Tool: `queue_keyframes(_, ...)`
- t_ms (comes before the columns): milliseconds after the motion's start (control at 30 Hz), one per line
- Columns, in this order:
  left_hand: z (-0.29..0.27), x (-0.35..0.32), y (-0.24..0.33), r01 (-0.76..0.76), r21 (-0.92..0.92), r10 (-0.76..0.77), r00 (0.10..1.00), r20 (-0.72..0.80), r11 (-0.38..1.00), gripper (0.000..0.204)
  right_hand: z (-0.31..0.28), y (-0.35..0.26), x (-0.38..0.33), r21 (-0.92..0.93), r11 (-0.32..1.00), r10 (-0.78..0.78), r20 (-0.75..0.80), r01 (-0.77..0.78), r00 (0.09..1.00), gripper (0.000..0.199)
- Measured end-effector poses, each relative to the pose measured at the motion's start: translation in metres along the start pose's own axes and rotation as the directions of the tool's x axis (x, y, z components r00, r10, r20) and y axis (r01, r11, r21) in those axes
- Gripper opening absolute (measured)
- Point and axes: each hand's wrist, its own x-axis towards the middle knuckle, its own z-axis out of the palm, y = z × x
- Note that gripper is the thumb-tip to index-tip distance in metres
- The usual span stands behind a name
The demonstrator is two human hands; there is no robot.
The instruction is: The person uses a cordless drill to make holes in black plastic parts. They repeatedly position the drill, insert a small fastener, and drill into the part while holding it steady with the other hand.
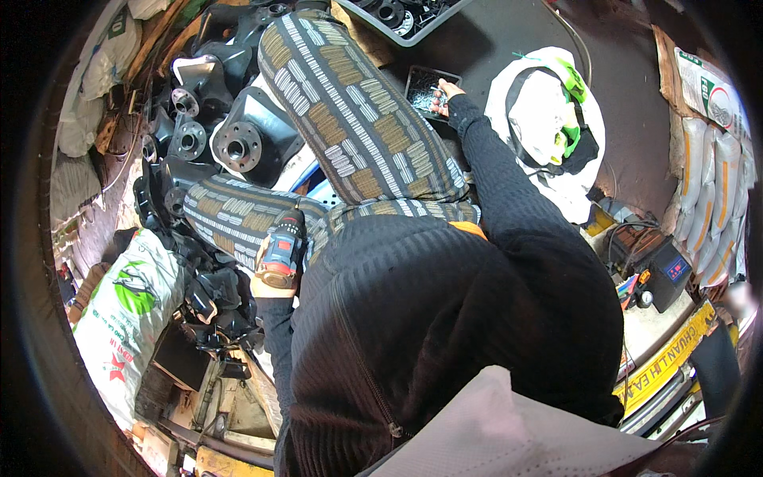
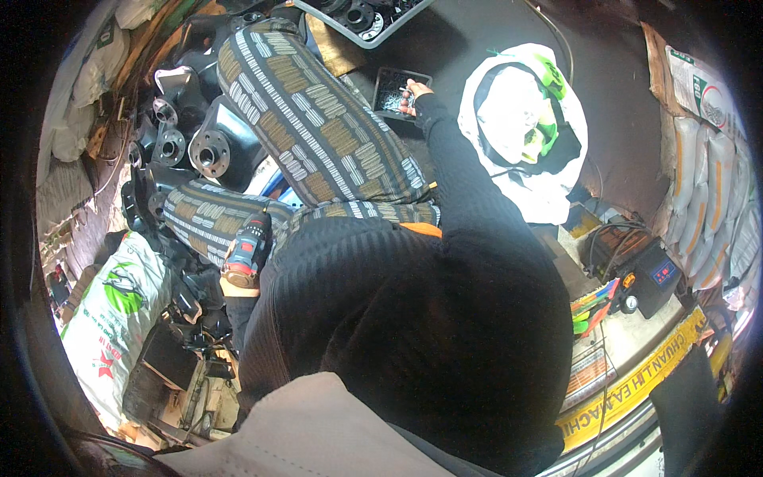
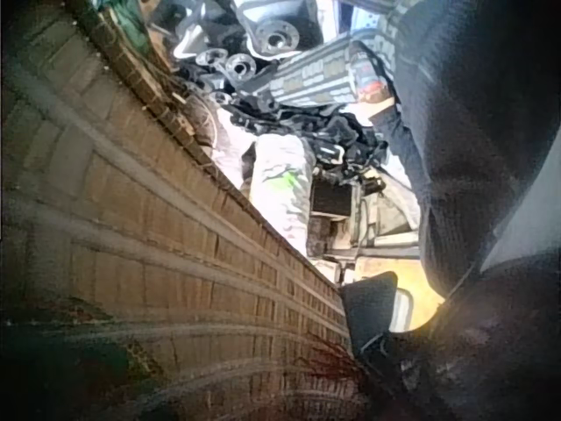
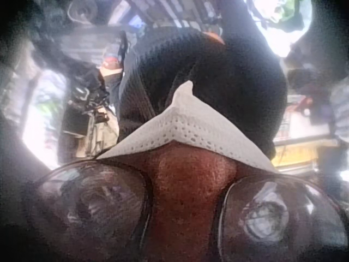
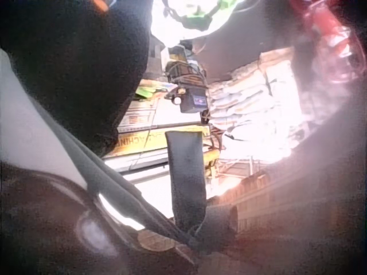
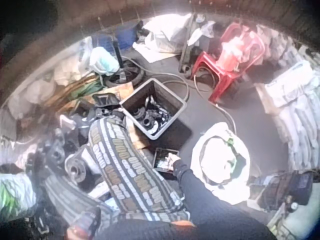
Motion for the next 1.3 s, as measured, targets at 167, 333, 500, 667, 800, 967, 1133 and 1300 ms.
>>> queue_keyframes(167,0.002,-0.003,-0.004,0.004,-0.012,-0.005,1.0,-0.014,1.0,0.031,-0.006,0.008,0.006,0.03,0.998,-0.058,0.043,0.057,0.997,0.023)
queue_keyframes(333,0.005,0.0,-0.006,-0.03,-0.03,0.029,0.998,-0.057,0.999,0.032,-0.017,0.004,0.008,0.311,0.949,-0.02,0.238,-0.056,0.971,0.026)
queue_keyframes(500,0.001,0.003,-0.005,0.197,0.007,-0.196,0.97,0.144,0.98,0.051,-0.011,-0.004,-0.002,0.282,0.959,-0.074,0.222,0.009,0.972,0.024)
queue_keyframes(667,-0.001,0.003,-0.007,0.14,-0.115,-0.13,0.987,0.091,0.983,0.051,-0.002,-0.011,-0.01,0.295,0.955,-0.082,0.196,0.021,0.977,0.021)
queue_keyframes(800,0.009,-0.002,-0.013,0.148,-0.145,-0.13,0.984,0.122,0.978,0.052,0.006,-0.017,-0.02,0.328,0.944,-0.092,0.138,0.042,0.986,0.018)
queue_keyframes(967,-0.006,-0.006,-0.017,-0.242,-0.026,0.239,0.968,-0.074,0.97,0.044,0.042,-0.061,-0.087,0.377,0.912,-0.299,0.345,0.16,0.89,0.02)
queue_keyframes(1133,-0.078,-0.006,-0.01,-0.315,-0.153,0.298,0.947,-0.12,0.937,0.025,0.118,-0.126,-0.201,0.174,0.975,-0.22,0.661,0.139,0.717,0.024)
queue_keyframes(1300,-0.111,-0.016,0.015,-0.066,-0.666,0.053,0.998,-0.041,0.743,0.02,0.218,-0.08,-0.264,-0.123,0.986,0.053,0.876,0.116,0.479,0.028)
